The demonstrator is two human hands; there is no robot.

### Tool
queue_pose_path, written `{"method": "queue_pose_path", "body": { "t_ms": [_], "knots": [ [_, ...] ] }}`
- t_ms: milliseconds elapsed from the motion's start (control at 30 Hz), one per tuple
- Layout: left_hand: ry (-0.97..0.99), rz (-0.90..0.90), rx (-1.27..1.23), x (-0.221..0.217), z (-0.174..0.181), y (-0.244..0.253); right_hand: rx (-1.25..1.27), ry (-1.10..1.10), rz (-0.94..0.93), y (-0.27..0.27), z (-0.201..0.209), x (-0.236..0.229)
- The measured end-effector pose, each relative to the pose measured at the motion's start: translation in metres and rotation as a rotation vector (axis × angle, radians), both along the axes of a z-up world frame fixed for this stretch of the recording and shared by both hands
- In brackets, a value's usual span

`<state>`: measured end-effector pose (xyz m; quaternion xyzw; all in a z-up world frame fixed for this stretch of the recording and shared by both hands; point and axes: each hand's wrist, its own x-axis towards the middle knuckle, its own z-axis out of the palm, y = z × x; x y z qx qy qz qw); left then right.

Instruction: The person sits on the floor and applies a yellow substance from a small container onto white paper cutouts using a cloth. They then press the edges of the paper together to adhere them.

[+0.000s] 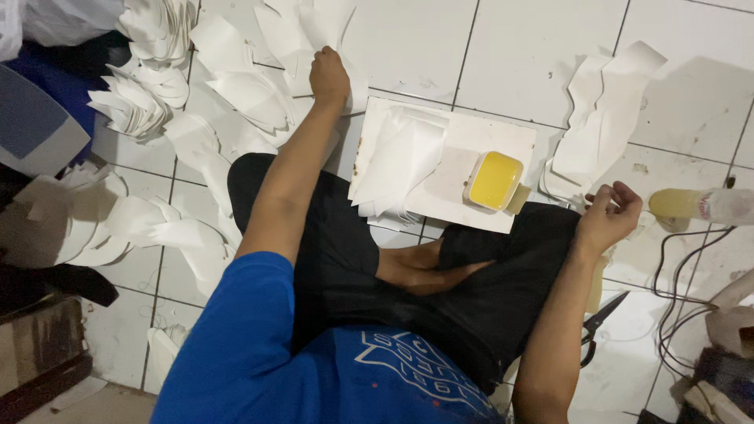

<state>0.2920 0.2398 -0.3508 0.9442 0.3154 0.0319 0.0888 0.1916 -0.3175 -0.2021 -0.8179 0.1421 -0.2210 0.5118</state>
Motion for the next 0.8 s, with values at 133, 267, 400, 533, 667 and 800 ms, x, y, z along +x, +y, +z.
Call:
{"method": "queue_pose_path", "body": {
  "t_ms": [133,267,400,533,667,800],
  "knots": [
    [-0.263,0.066,-0.077,0.006,0.041,0.021,0.222,0.035,-0.183,-0.005,0.007,-0.001],
    [-0.87,0.156,-0.22,0.017,0.098,0.049,0.293,-0.065,-0.296,-0.003,0.035,-0.008],
    [-1.031,0.075,-0.86,-0.024,0.254,-0.055,0.401,0.007,-0.085,0.07,0.131,-0.006],
    [-1.117,-0.2,-1.258,-0.063,0.313,-0.142,0.527,0.304,0.562,0.153,0.182,0.016],
    [-0.914,-0.285,-1.11,-0.093,0.312,-0.189,0.921,0.797,0.919,0.229,0.215,0.045],
    [-0.811,-0.503,-1.146,-0.107,0.301,-0.194,1.278,0.716,1.024,0.247,0.201,0.088]
  ]
}}
